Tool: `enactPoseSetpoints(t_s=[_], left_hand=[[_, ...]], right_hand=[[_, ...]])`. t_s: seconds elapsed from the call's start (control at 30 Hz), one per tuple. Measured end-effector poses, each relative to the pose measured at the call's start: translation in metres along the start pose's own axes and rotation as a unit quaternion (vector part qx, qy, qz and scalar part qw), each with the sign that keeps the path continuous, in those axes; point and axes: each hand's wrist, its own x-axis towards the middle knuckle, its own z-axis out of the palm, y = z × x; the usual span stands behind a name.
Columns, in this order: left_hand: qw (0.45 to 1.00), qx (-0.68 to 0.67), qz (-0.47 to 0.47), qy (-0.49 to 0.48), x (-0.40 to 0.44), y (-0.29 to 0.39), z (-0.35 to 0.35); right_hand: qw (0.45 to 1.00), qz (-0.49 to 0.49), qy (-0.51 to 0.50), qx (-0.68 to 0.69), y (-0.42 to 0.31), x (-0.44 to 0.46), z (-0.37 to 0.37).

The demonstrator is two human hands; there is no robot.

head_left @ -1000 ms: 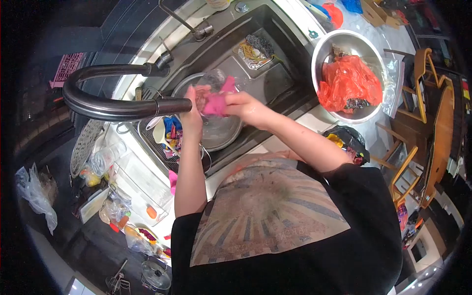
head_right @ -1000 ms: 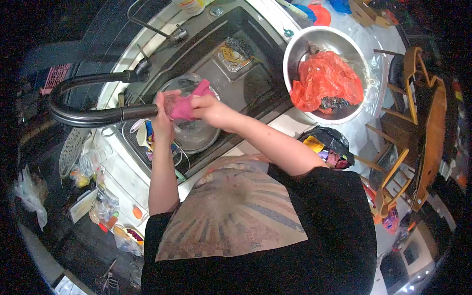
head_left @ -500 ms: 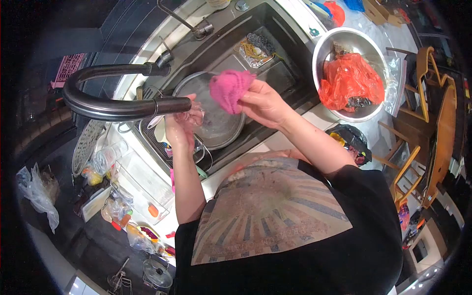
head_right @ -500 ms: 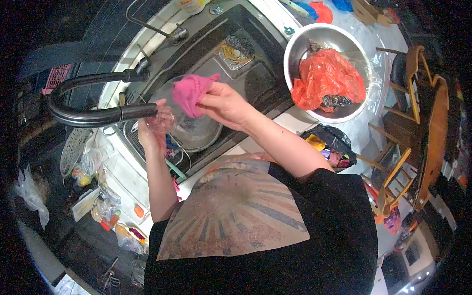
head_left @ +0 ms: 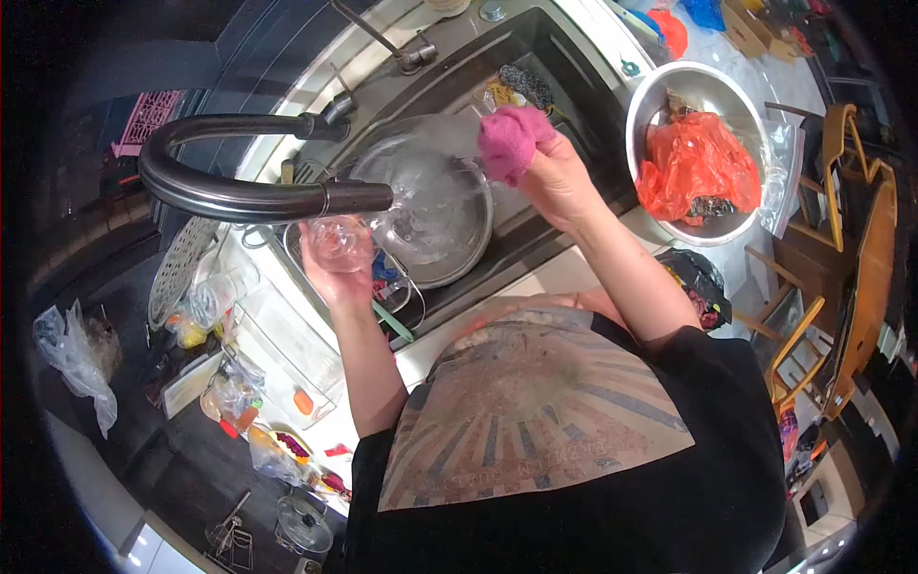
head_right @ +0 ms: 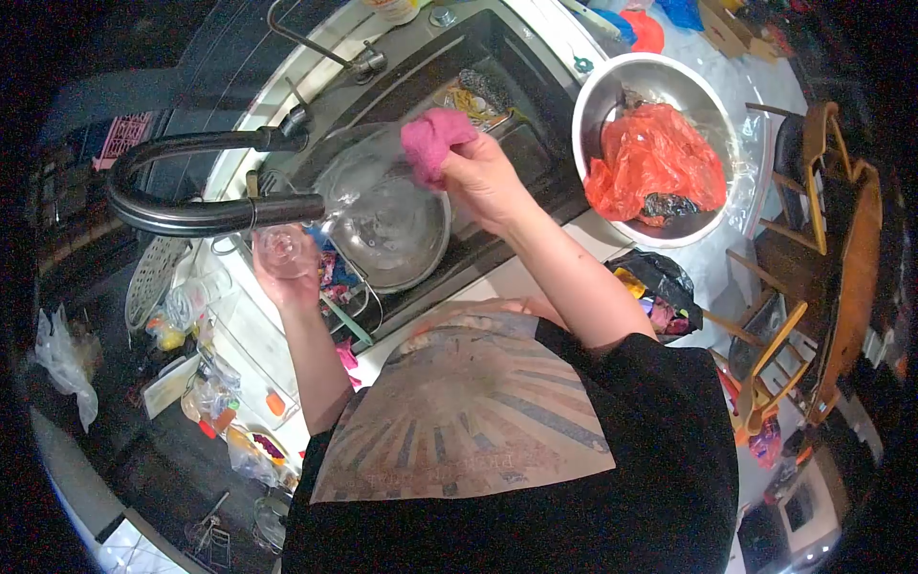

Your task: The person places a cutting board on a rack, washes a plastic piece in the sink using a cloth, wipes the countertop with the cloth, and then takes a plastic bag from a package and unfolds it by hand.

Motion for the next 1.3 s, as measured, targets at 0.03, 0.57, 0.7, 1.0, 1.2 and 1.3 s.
enactPoseSetpoints(t_s=[0.03, 0.57, 0.7, 1.0, 1.2, 1.3], left_hand=[[1.0, -0.002, -0.006, 0.015, 0.001, -0.006, 0.001], [0.992, 0.053, -0.075, -0.09, 0.021, -0.102, 0.034], [0.99, 0.033, -0.122, -0.063, 0.025, -0.095, 0.036], [0.984, 0.097, -0.137, -0.066, 0.023, -0.089, 0.044], [0.991, 0.045, -0.089, -0.09, 0.027, -0.093, 0.054], [0.985, 0.056, -0.118, -0.118, 0.025, -0.085, 0.055]], right_hand=[[0.996, 0.003, 0.01, -0.092, 0.0, 0.001, -0.01], [0.689, -0.162, -0.182, -0.682, 0.061, -0.004, 0.022], [0.61, -0.205, -0.173, -0.746, 0.063, -0.02, 0.025], [0.585, 0.074, -0.273, -0.76, 0.019, -0.011, 0.05], [0.634, -0.323, -0.118, -0.693, 0.053, -0.016, 0.032], [0.689, -0.293, -0.099, -0.655, 0.063, -0.015, 0.038]])
